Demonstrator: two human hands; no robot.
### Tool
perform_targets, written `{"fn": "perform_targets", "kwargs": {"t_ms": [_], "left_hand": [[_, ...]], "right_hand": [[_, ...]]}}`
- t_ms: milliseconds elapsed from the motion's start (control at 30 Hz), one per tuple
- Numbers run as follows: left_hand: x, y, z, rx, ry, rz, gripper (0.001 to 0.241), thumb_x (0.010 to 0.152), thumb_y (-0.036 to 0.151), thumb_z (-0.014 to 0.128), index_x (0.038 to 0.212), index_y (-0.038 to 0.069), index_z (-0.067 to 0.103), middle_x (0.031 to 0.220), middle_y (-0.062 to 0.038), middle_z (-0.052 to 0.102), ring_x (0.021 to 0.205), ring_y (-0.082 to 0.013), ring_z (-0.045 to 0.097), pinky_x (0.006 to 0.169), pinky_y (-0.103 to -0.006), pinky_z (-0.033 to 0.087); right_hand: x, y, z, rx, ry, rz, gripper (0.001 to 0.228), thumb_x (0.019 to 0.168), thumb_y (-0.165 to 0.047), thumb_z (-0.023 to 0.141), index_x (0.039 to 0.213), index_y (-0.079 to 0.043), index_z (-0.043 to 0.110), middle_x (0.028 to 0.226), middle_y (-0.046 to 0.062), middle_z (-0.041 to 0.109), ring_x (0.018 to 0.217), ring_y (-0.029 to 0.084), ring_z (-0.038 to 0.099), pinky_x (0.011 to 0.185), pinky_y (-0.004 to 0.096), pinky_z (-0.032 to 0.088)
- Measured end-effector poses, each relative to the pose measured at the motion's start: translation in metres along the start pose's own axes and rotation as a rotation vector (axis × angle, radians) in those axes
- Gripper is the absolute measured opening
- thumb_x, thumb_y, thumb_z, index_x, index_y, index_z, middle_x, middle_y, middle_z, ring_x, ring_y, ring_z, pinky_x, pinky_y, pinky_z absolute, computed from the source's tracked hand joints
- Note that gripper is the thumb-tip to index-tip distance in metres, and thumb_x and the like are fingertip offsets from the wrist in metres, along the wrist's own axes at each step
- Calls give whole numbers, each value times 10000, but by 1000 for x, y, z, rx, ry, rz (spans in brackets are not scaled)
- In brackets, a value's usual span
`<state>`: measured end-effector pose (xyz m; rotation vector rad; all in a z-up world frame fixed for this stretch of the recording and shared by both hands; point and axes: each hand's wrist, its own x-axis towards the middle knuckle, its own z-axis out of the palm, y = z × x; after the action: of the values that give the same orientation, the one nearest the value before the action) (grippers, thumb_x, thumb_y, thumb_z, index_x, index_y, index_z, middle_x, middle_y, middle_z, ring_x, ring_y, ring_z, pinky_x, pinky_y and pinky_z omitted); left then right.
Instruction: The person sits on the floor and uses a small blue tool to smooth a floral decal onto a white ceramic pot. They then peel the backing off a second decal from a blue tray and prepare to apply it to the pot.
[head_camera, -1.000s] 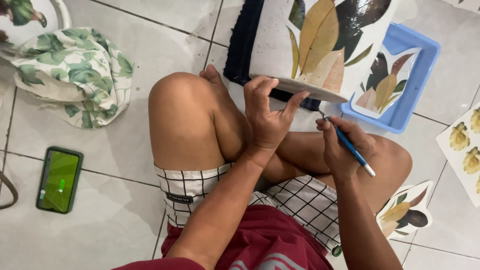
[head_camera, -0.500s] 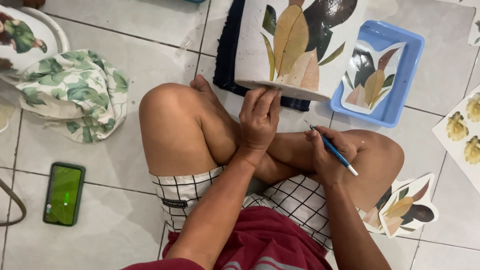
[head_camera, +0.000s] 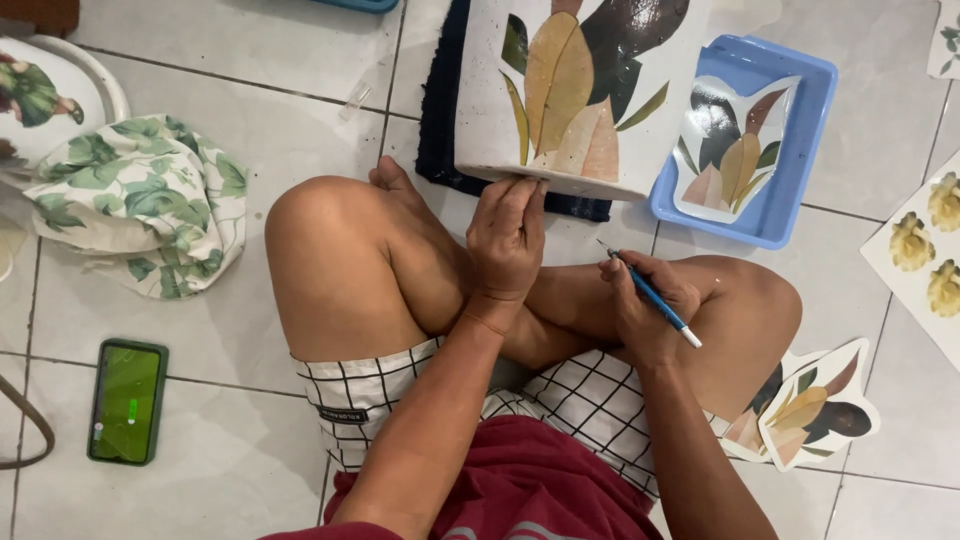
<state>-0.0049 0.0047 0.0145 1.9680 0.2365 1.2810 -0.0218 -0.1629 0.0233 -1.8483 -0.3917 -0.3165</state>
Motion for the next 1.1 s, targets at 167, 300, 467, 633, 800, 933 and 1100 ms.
{"fn": "perform_targets", "kwargs": {"t_ms": [167,300,467,633,800,933,1100], "left_hand": [[-4,-5,0,-8,-17,-68,51,893,73,687,917,99,650,831,-1,634,712,-170,675,648,-281,592],[-8,-9,-3,-104,-3,-200,42,931,93,632,899,94,603,784,-15,595,658,-177,631,608,-292,559],[-3,5,-17,-208,-33,-341,51,930,50,619,887,67,598,813,-52,637,672,-182,638,620,-282,555],[-12,-1,-16,-307,-45,-493,73,876,-11,664,903,31,610,786,-96,690,668,-149,657,600,-261,555],[-4,3,-16,-203,-17,-377,132,876,-34,662,990,31,674,842,-108,711,722,-194,708,600,-276,580],[-2,7,-10,-142,8,-362,132,828,-9,725,945,43,690,828,-90,705,692,-188,702,595,-252,591],[-5,10,-4,-179,27,-413,271,786,149,836,960,24,669,812,-94,695,688,-194,711,593,-256,616]], "right_hand": [[-2,4,-1,10,3,50,99,871,67,706,937,138,686,708,206,693,649,248,712,597,298,565],[-1,3,-1,7,-2,68,94,869,61,705,935,126,688,705,207,695,638,240,711,585,286,562],[2,0,1,2,-13,80,103,874,43,710,934,123,686,714,210,694,652,238,711,597,284,559],[2,-2,1,-14,-6,104,95,873,43,708,938,110,688,712,205,695,651,235,711,583,282,557],[2,-4,2,-35,-6,120,86,882,36,711,931,103,686,721,193,700,656,216,706,588,275,558],[1,-2,2,-37,9,121,82,883,30,714,938,87,695,717,181,703,663,214,711,588,267,557],[1,-1,3,-43,13,109,86,879,26,721,945,78,701,718,177,707,661,213,713,586,272,561]]}}
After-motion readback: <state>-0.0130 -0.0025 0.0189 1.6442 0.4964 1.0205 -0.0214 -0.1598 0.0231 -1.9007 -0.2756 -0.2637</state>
